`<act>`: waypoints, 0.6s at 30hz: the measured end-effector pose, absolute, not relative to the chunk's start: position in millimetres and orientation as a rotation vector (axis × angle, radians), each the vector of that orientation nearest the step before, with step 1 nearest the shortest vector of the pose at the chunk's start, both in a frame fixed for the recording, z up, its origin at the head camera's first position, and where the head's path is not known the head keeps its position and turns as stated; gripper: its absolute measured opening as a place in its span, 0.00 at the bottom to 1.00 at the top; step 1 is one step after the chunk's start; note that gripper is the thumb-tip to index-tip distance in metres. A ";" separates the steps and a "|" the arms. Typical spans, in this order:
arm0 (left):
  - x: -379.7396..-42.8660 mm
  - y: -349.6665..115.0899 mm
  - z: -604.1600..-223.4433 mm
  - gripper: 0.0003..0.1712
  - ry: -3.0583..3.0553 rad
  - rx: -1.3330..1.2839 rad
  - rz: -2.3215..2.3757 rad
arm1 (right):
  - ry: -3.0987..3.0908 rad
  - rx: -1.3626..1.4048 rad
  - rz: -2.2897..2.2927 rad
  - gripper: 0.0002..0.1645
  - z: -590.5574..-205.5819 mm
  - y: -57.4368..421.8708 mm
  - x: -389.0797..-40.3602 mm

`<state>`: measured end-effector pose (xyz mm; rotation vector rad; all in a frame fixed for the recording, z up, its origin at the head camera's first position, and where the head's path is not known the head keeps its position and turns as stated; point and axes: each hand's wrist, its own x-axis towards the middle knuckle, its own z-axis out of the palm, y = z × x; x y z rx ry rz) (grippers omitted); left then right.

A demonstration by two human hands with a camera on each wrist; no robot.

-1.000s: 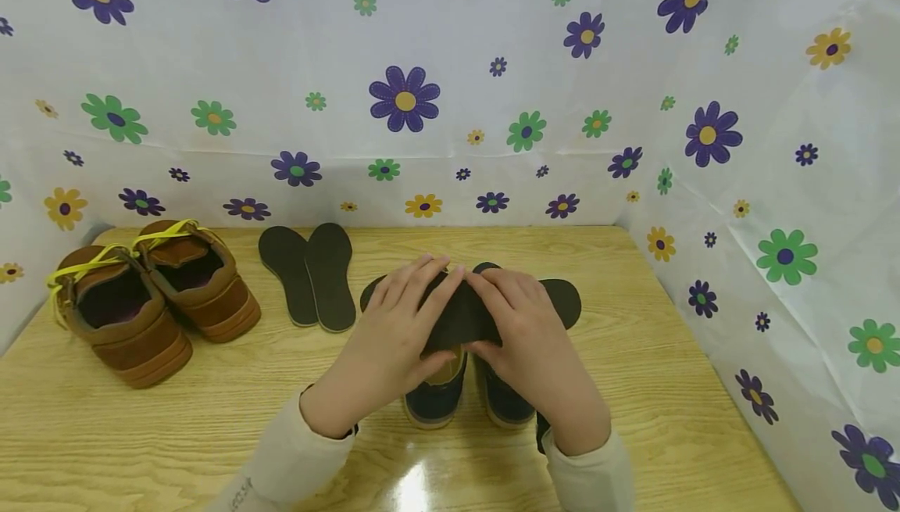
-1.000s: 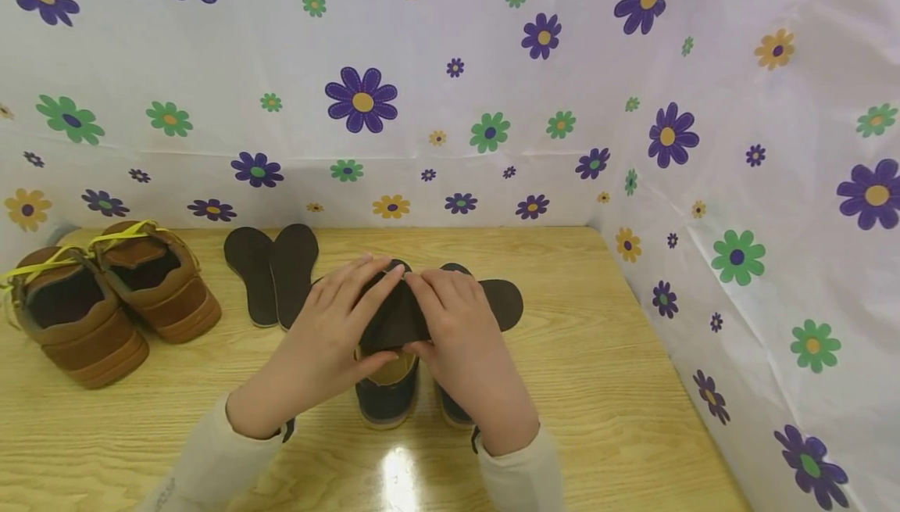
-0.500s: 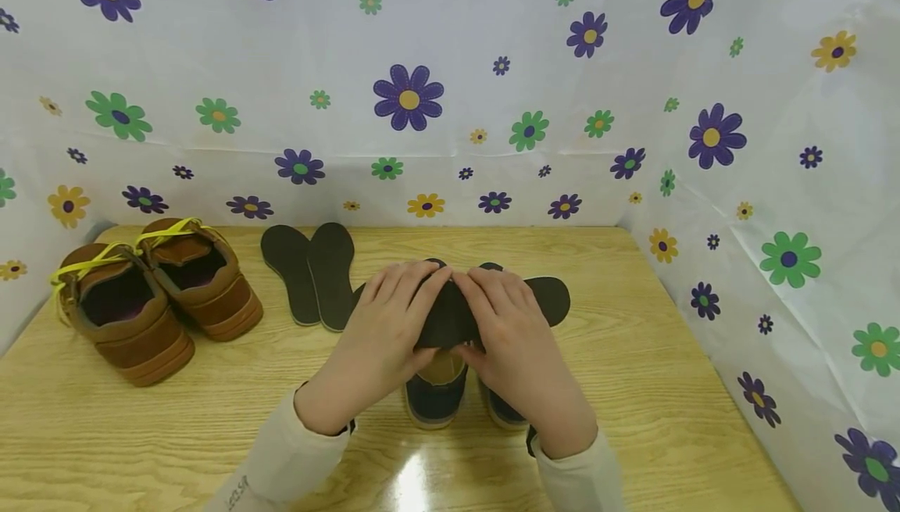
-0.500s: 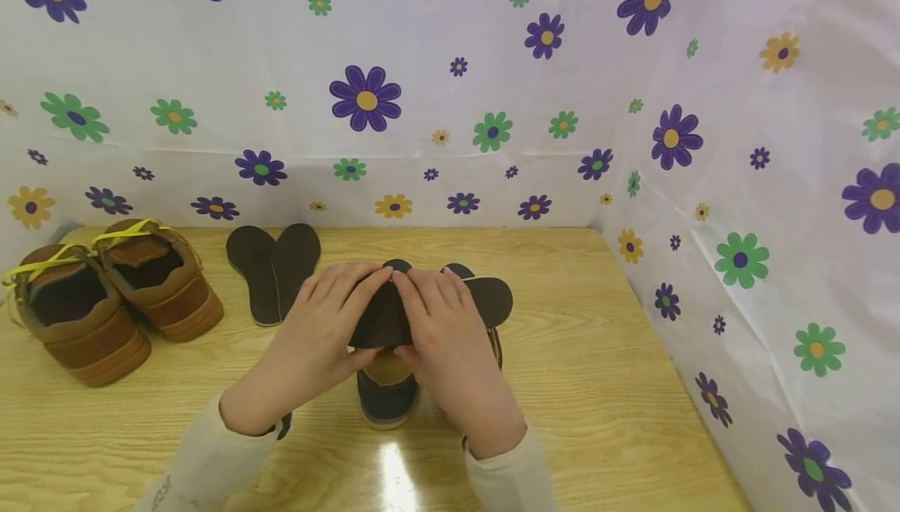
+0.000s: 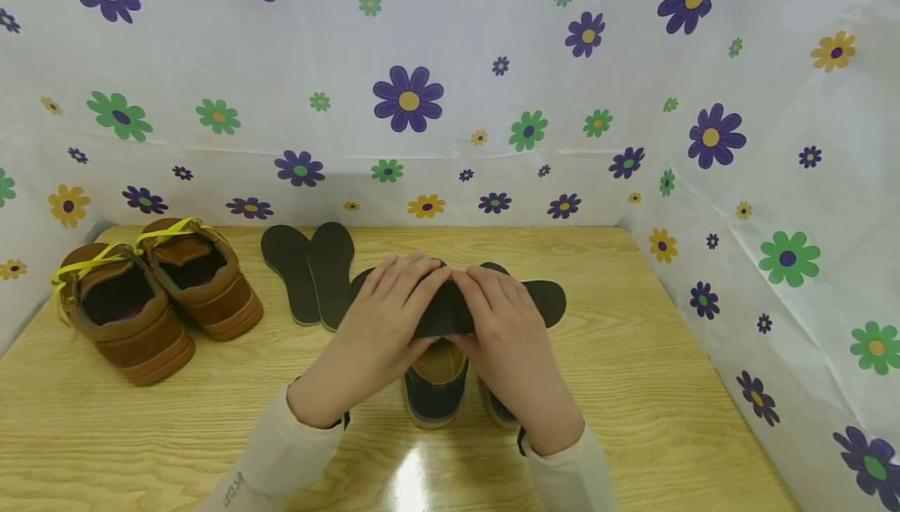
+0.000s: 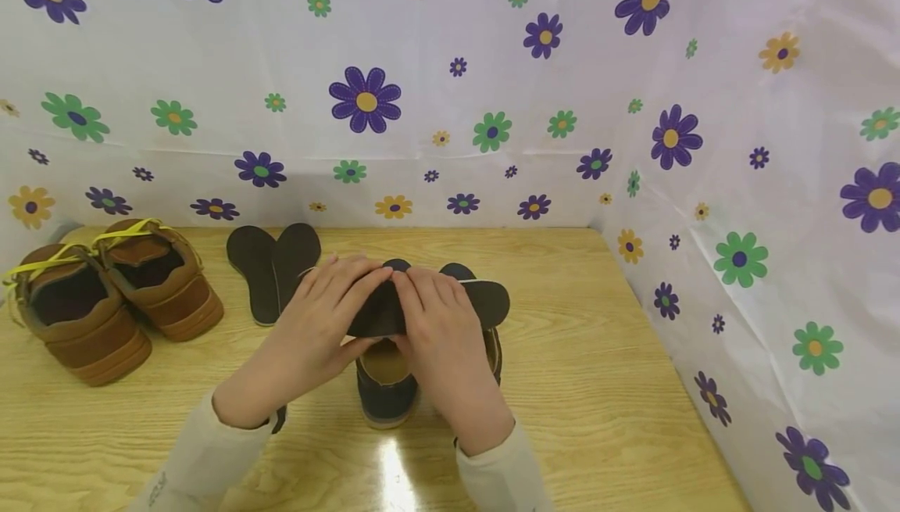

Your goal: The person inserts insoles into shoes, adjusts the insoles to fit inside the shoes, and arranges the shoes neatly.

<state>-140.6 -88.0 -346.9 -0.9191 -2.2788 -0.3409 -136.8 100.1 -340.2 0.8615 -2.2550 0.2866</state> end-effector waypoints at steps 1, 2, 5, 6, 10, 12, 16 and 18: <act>-140.8 -89.0 -346.5 0.45 -2.281 -0.922 -0.348 | -2.252 0.861 0.302 0.42 -339.4 100.5 -136.7; -140.9 -90.0 -345.9 0.46 -2.286 -0.920 -0.356 | -2.246 0.857 0.317 0.41 -338.6 100.9 -136.7; -142.6 -94.1 -344.1 0.49 -2.267 -0.892 -0.388 | -2.229 0.818 0.376 0.39 -336.5 103.7 -138.0; -143.6 -95.7 -343.4 0.50 -2.248 -0.877 -0.409 | -2.225 0.794 0.401 0.39 -335.9 105.8 -138.6; -150.5 -102.3 -342.1 0.48 -2.136 -0.809 -0.499 | -2.204 0.657 0.527 0.37 -334.9 119.4 -144.1; -154.8 -104.4 -344.1 0.43 -2.104 -0.801 -0.542 | -2.188 0.589 0.619 0.35 -333.9 127.3 -146.1; -165.7 -102.6 -358.1 0.29 -2.179 -0.871 -0.555 | -2.122 0.472 0.879 0.31 -330.5 137.0 -147.2; -172.3 -99.0 -369.2 0.24 -2.271 -0.915 -0.514 | -2.071 0.426 1.061 0.29 -328.0 138.2 -146.1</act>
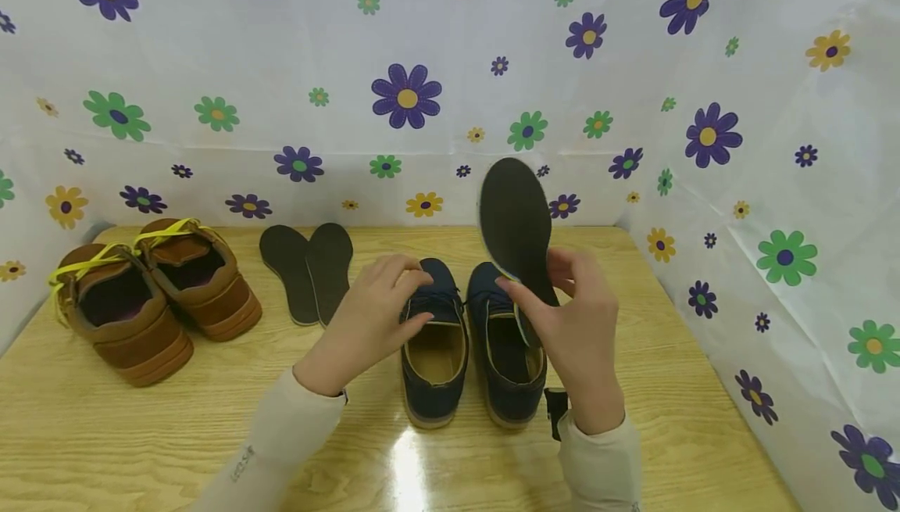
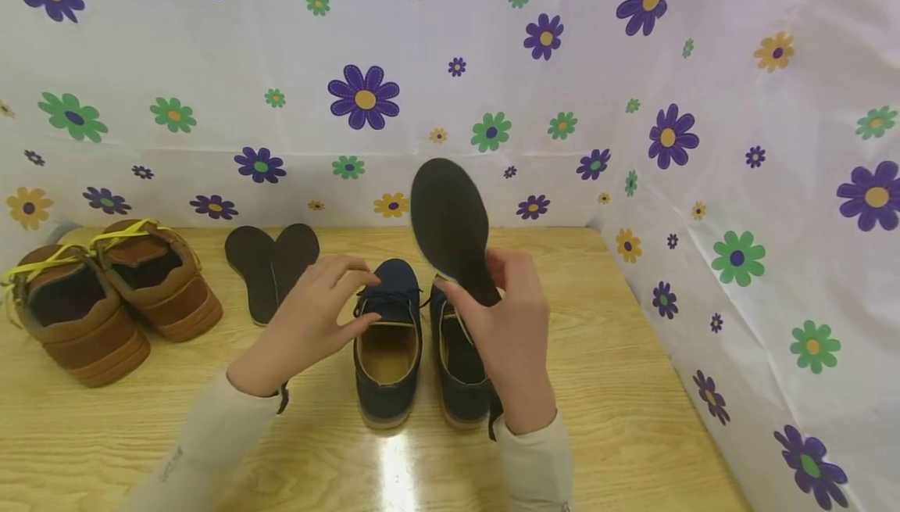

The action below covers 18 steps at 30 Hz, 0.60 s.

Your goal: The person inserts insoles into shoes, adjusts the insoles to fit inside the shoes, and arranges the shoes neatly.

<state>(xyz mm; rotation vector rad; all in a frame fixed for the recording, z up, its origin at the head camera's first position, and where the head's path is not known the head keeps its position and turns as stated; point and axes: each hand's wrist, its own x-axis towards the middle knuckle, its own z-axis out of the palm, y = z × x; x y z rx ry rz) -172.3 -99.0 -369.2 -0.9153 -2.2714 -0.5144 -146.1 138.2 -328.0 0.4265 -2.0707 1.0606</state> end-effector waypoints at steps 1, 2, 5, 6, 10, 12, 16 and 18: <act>-175.2 -96.8 -375.7 0.22 -2.321 -0.929 -0.492 | -2.040 0.408 1.158 0.28 -326.9 138.2 -144.7; -178.1 -94.3 -382.6 0.21 -2.371 -0.934 -0.465 | -2.007 0.392 1.256 0.27 -325.8 137.8 -143.1; -185.5 -88.6 -400.4 0.21 -2.479 -0.915 -0.393 | -1.924 0.343 1.516 0.24 -323.2 135.5 -137.9; -187.6 -87.3 -405.7 0.22 -2.498 -0.904 -0.371 | -1.917 0.318 1.561 0.23 -323.1 135.0 -136.3; -194.2 -82.7 -423.2 0.24 -2.501 -0.852 -0.317 | -2.023 0.151 1.603 0.21 -325.3 135.6 -130.7; -196.0 -81.6 -428.8 0.26 -2.481 -0.820 -0.301 | -2.127 0.060 1.581 0.22 -327.2 136.9 -128.1; -197.6 -80.4 -433.1 0.26 -2.444 -0.776 -0.315 | -2.338 -0.049 1.565 0.26 -331.6 137.6 -122.8; -197.6 -80.8 -434.0 0.26 -2.429 -0.778 -0.336 | -2.441 -0.078 1.553 0.28 -335.2 136.1 -120.5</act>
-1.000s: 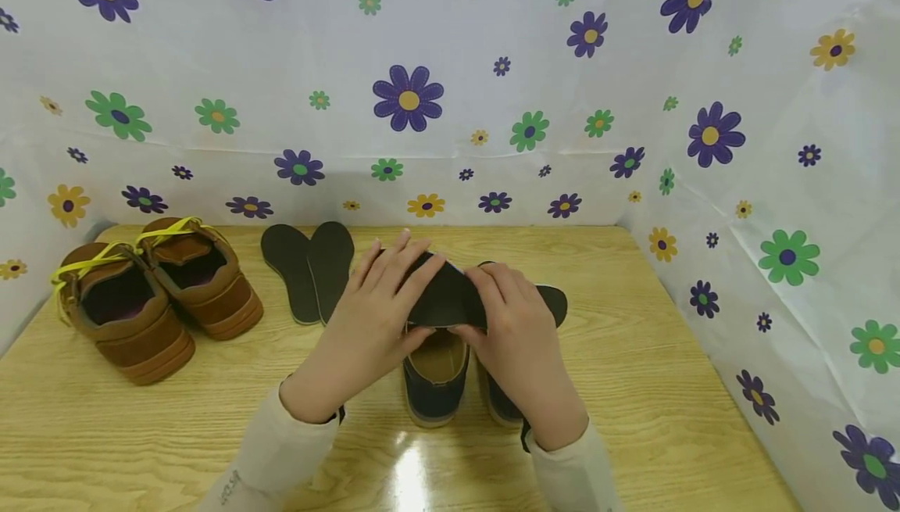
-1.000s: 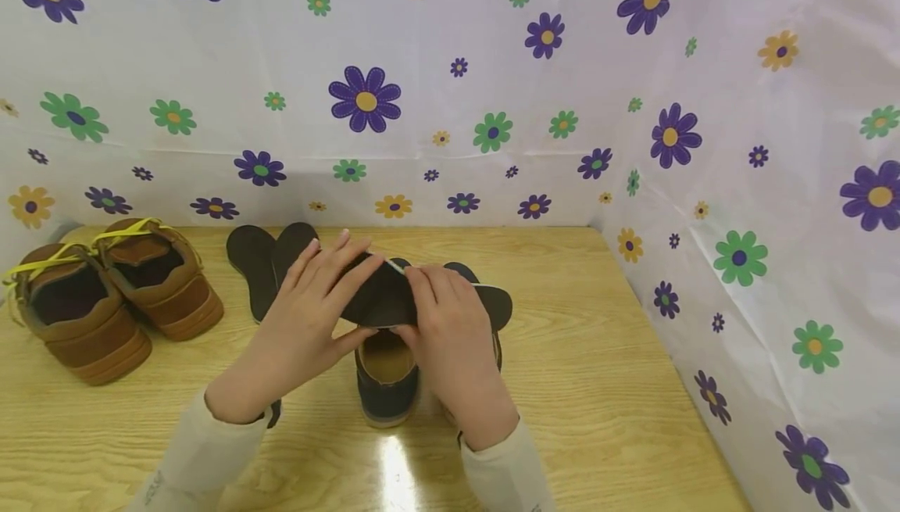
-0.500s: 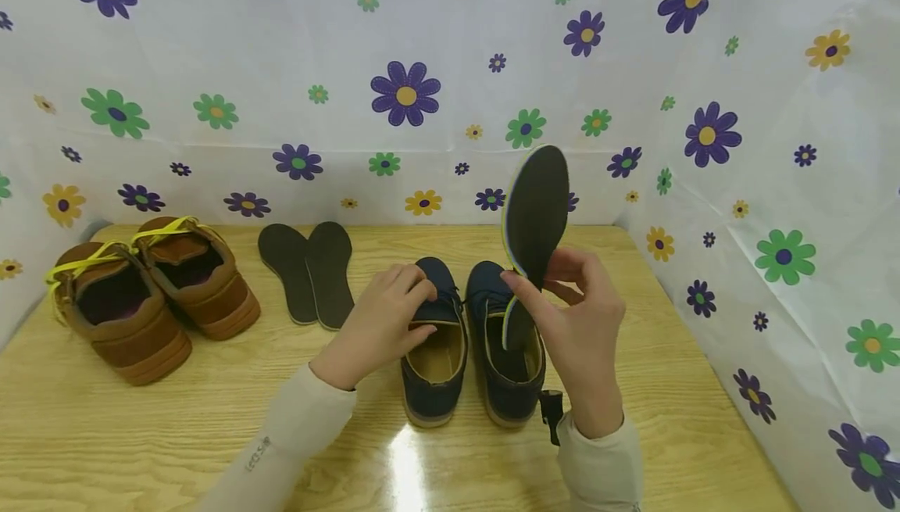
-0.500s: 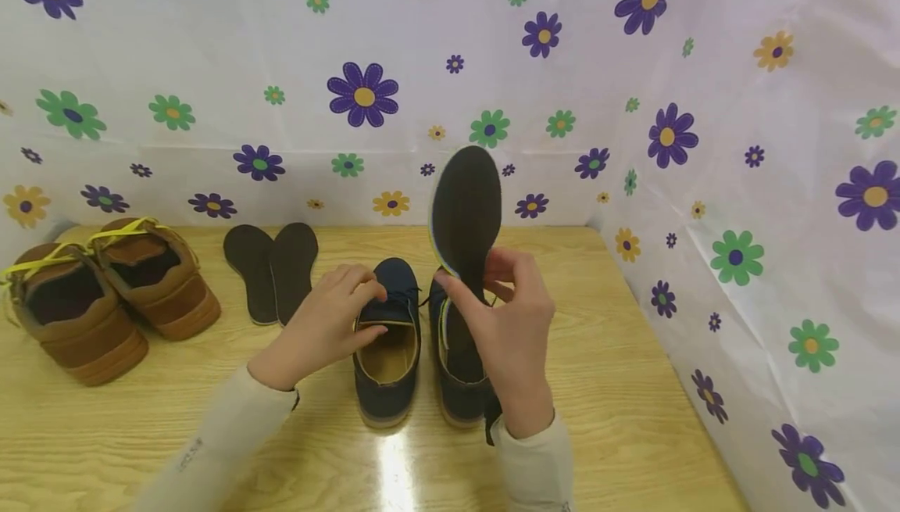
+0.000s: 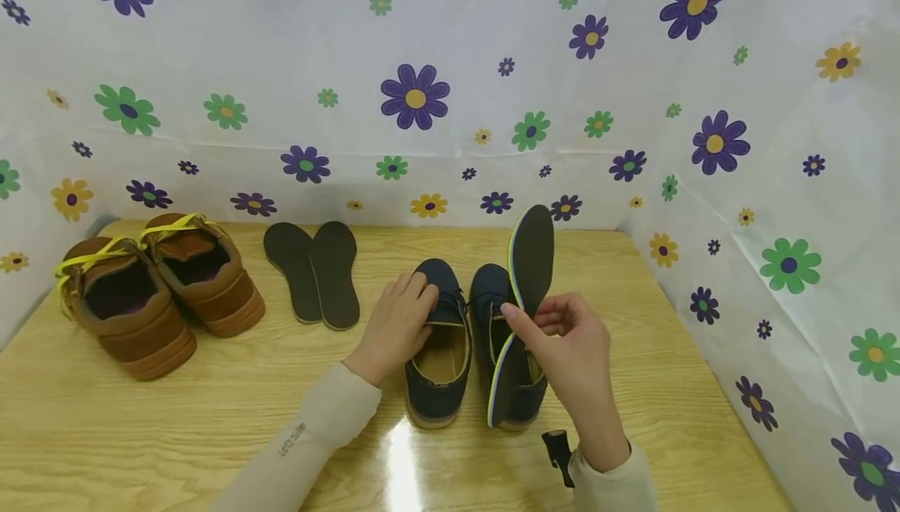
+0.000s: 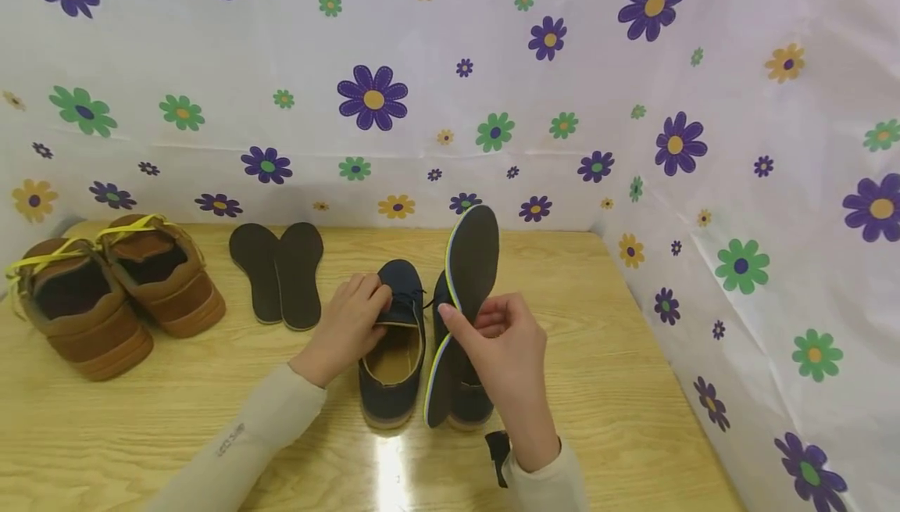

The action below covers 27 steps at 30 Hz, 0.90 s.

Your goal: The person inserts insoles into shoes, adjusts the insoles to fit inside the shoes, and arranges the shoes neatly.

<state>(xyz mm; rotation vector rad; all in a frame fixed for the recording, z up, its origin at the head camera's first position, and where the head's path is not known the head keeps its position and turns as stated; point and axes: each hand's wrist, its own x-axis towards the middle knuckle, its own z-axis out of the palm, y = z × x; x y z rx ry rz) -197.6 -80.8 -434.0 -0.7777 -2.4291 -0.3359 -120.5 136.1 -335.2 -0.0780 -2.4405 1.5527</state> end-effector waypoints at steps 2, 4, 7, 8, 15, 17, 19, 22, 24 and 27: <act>-197.3 -79.1 -434.8 0.27 -2.412 -0.785 -0.359 | -2.528 -0.085 1.558 0.29 -340.5 135.3 -117.6; -197.2 -78.0 -435.8 0.27 -2.392 -0.798 -0.403 | -2.619 -0.078 1.547 0.30 -346.5 133.4 -114.8; -196.8 -77.3 -436.9 0.25 -2.365 -0.806 -0.485 | -2.715 0.001 1.580 0.29 -356.2 128.1 -109.6; -196.5 -77.4 -437.1 0.24 -2.360 -0.804 -0.519 | -2.744 0.044 1.588 0.29 -359.4 125.9 -107.8; -188.8 -82.2 -431.8 0.10 -2.415 -0.720 -0.737 | -2.854 0.331 1.665 0.30 -378.6 109.8 -96.2; -187.4 -85.4 -430.5 0.08 -2.417 -0.721 -0.821 | -2.874 0.349 1.633 0.30 -381.8 107.1 -94.3; -186.8 -88.3 -429.5 0.07 -2.404 -0.720 -0.891 | -2.889 0.343 1.608 0.31 -383.5 105.7 -93.0; -186.8 -92.1 -428.8 0.06 -2.387 -0.715 -0.962 | -2.902 0.330 1.602 0.31 -382.8 104.5 -91.0; -186.7 -93.8 -427.9 0.05 -2.388 -0.711 -0.998 | -2.910 0.322 1.588 0.31 -380.5 104.6 -88.7; -185.7 -95.2 -425.4 0.03 -2.443 -0.679 -1.025 | -2.916 0.310 1.539 0.31 -375.9 106.1 -85.1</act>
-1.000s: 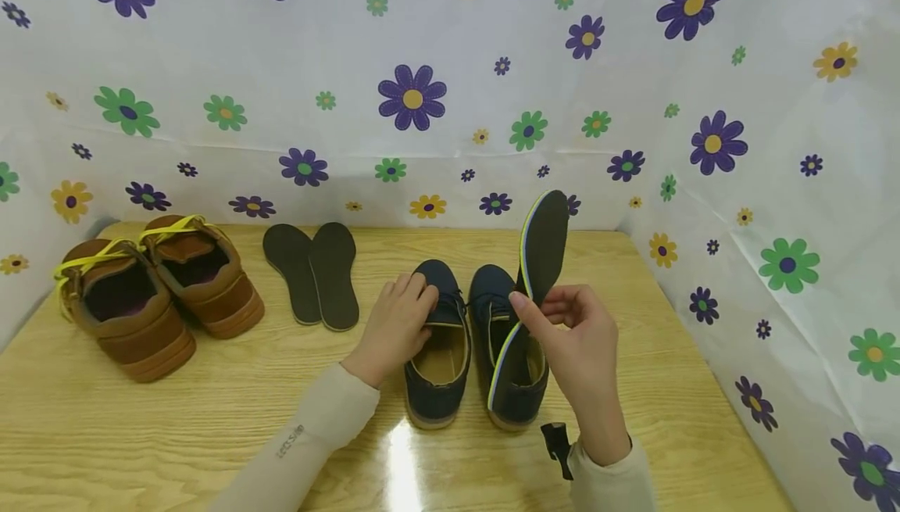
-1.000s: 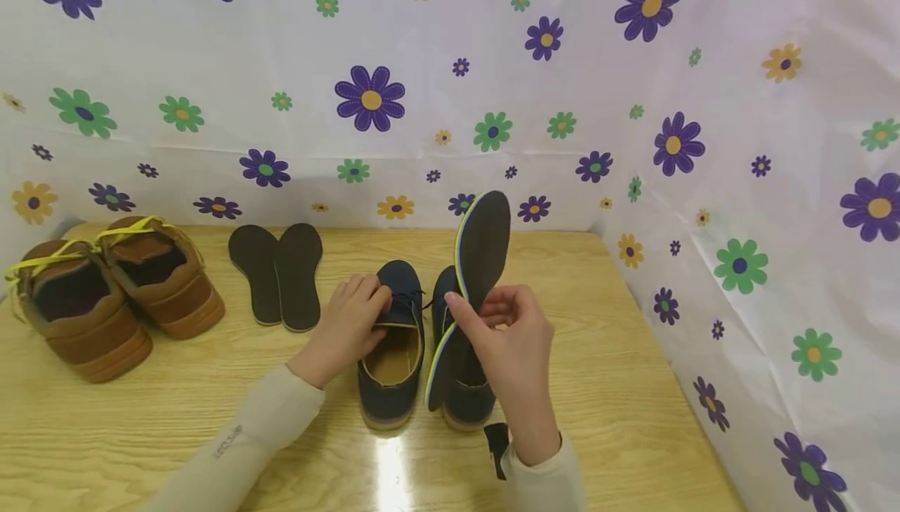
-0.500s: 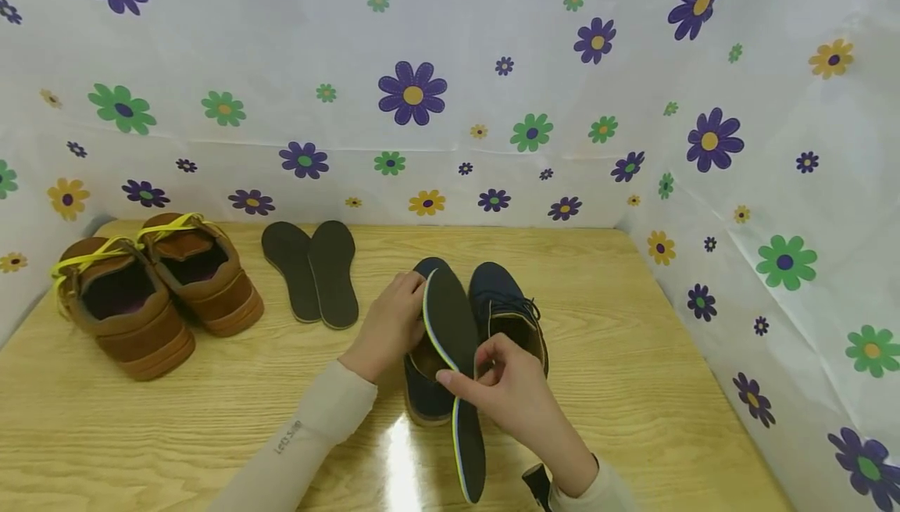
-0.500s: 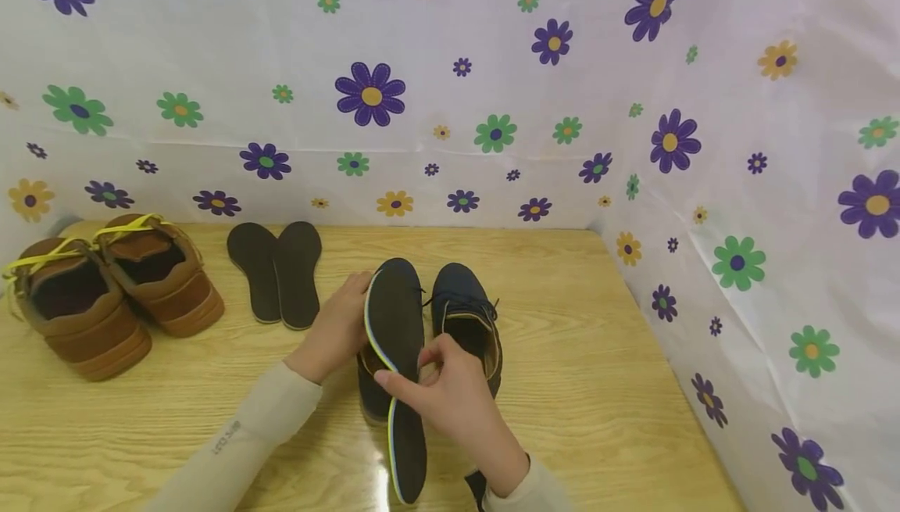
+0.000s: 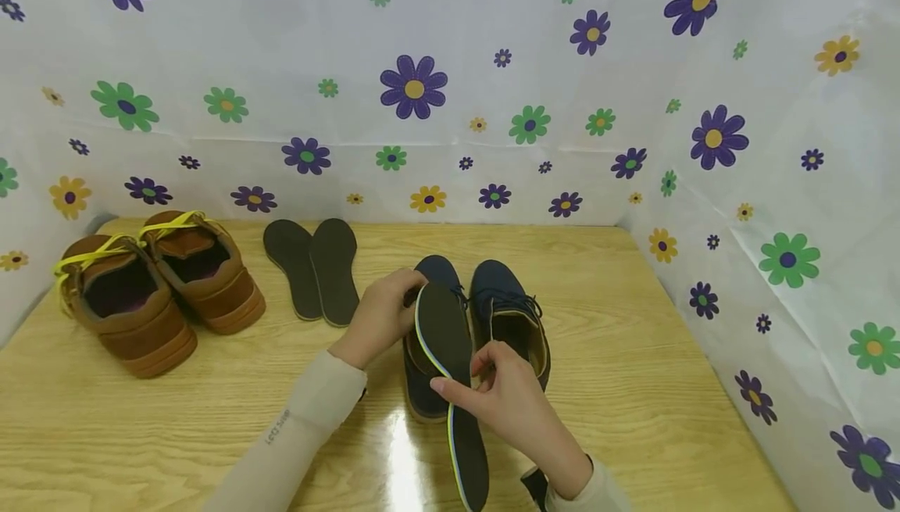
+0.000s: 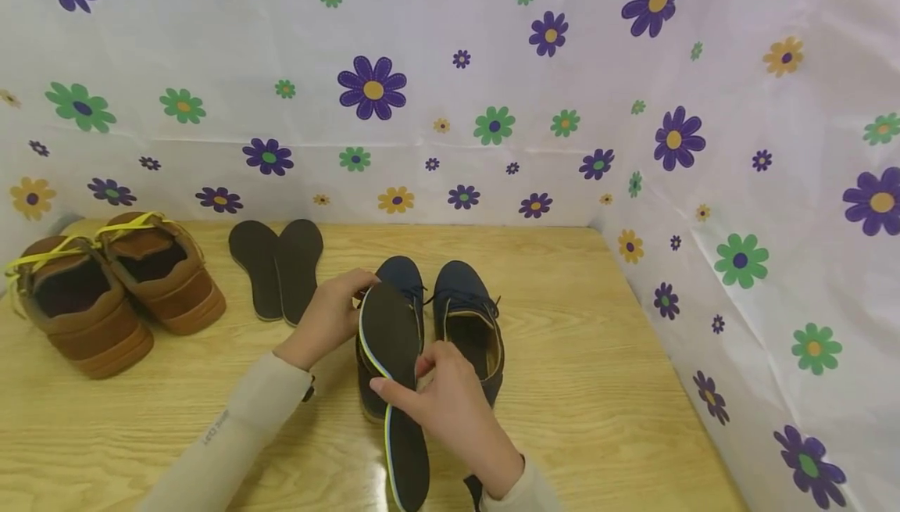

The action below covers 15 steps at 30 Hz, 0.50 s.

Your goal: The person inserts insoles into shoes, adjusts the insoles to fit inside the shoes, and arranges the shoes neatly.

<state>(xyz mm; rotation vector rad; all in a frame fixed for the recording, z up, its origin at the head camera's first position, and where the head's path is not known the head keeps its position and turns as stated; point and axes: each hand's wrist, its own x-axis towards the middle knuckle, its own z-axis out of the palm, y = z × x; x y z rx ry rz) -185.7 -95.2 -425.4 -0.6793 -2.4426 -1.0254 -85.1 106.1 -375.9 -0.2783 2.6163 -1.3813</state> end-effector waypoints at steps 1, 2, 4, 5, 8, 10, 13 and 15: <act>-185.6 -95.2 -424.1 0.03 -2.472 -0.661 -1.032 | 2.633 -0.279 -1.364 0.31 -374.2 107.3 -84.7; -185.6 -95.3 -422.8 0.03 -2.494 -0.649 -1.036 | 2.655 -0.285 -1.341 0.30 -372.9 108.5 -84.7; -185.2 -95.4 -420.3 0.04 -2.537 -0.623 -1.044 | 2.681 -0.303 -1.289 0.30 -371.1 110.8 -85.3; -185.1 -95.6 -419.4 0.04 -2.550 -0.616 -1.049 | 2.689 -0.316 -1.260 0.29 -370.5 111.7 -85.6; -185.9 -96.1 -419.2 0.03 -2.552 -0.623 -1.064 | 2.697 -0.357 -1.185 0.29 -369.5 113.8 -86.3; -186.3 -95.9 -419.2 0.03 -2.548 -0.627 -1.076 | 2.688 -0.374 -1.148 0.29 -368.7 114.5 -86.7; -186.4 -95.6 -419.1 0.04 -2.547 -0.625 -1.095 | 2.672 -0.394 -1.118 0.28 -367.5 114.3 -88.6; -186.2 -95.4 -418.9 0.03 -2.548 -0.621 -1.103 | 2.672 -0.404 -1.104 0.27 -366.8 113.1 -90.7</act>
